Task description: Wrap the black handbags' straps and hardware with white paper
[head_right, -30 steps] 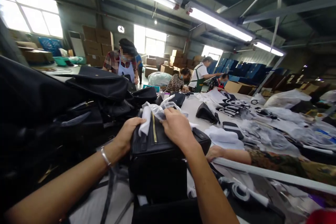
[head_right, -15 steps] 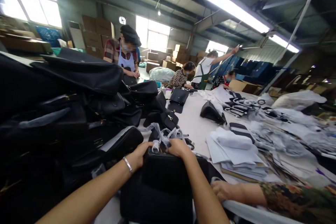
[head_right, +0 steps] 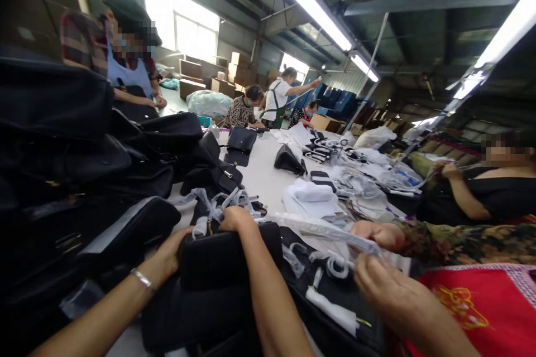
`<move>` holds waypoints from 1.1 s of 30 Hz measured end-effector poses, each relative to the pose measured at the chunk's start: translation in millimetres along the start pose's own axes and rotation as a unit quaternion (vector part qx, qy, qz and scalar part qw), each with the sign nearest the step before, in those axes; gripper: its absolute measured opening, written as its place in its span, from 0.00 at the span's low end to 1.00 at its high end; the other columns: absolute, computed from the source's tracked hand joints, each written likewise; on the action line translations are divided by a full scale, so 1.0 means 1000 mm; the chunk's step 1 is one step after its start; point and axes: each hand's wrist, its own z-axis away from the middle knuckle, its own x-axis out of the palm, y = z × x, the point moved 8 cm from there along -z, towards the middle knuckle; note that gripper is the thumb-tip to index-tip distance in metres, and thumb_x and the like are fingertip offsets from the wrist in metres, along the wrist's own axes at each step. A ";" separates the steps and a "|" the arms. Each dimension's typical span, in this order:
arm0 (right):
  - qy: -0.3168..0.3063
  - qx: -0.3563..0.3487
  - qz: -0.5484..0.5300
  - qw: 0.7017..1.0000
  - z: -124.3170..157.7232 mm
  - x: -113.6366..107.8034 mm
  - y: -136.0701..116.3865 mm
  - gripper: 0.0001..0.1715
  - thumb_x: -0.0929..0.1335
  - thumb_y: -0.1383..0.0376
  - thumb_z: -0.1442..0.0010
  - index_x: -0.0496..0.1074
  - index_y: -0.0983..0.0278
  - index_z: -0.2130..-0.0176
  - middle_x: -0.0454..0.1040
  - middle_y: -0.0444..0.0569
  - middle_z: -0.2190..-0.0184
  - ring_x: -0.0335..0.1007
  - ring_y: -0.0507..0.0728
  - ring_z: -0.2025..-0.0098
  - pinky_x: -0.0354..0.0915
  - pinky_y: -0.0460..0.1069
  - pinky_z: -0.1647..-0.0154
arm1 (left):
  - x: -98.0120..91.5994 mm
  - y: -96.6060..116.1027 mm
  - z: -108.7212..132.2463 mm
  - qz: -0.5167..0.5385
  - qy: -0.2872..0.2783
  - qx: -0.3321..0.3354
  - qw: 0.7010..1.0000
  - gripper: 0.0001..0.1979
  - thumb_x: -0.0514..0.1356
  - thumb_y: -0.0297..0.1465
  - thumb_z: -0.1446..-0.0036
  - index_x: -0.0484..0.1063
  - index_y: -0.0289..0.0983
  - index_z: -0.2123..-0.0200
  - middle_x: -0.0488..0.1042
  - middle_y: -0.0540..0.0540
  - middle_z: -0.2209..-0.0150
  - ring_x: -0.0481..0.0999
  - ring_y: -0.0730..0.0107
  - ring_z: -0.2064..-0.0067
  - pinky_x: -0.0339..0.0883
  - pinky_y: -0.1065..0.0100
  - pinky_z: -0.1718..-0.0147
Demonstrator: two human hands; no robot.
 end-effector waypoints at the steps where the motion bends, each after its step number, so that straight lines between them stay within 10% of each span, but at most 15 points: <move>1: 0.001 0.000 0.000 1.000 0.002 0.001 -0.001 0.19 0.68 0.58 0.36 0.70 0.65 0.49 0.71 0.52 0.49 0.71 0.60 0.50 0.69 0.60 0.50 | -0.002 -0.001 0.003 -0.011 0.005 0.002 1.000 0.04 0.62 0.21 0.55 0.73 0.30 0.72 0.73 0.48 0.84 0.73 0.65 0.84 0.71 0.68 0.83; 12: -0.012 0.017 -0.037 0.999 0.005 0.042 0.016 0.18 0.67 0.58 0.35 0.69 0.65 0.49 0.72 0.52 0.51 0.72 0.58 0.53 0.71 0.58 0.53 | -0.010 -0.024 0.010 -0.100 0.023 0.018 0.995 0.05 0.63 0.19 0.56 0.74 0.32 0.72 0.75 0.46 0.83 0.76 0.61 0.81 0.72 0.68 0.83; 33: 0.035 0.014 -0.048 0.998 0.005 0.040 0.009 0.16 0.70 0.60 0.38 0.72 0.66 0.52 0.74 0.51 0.52 0.72 0.59 0.51 0.69 0.59 0.50 | -0.009 -0.018 0.009 -0.137 0.005 0.062 0.989 0.03 0.61 0.27 0.52 0.68 0.37 0.73 0.72 0.46 0.81 0.75 0.60 0.77 0.66 0.65 0.78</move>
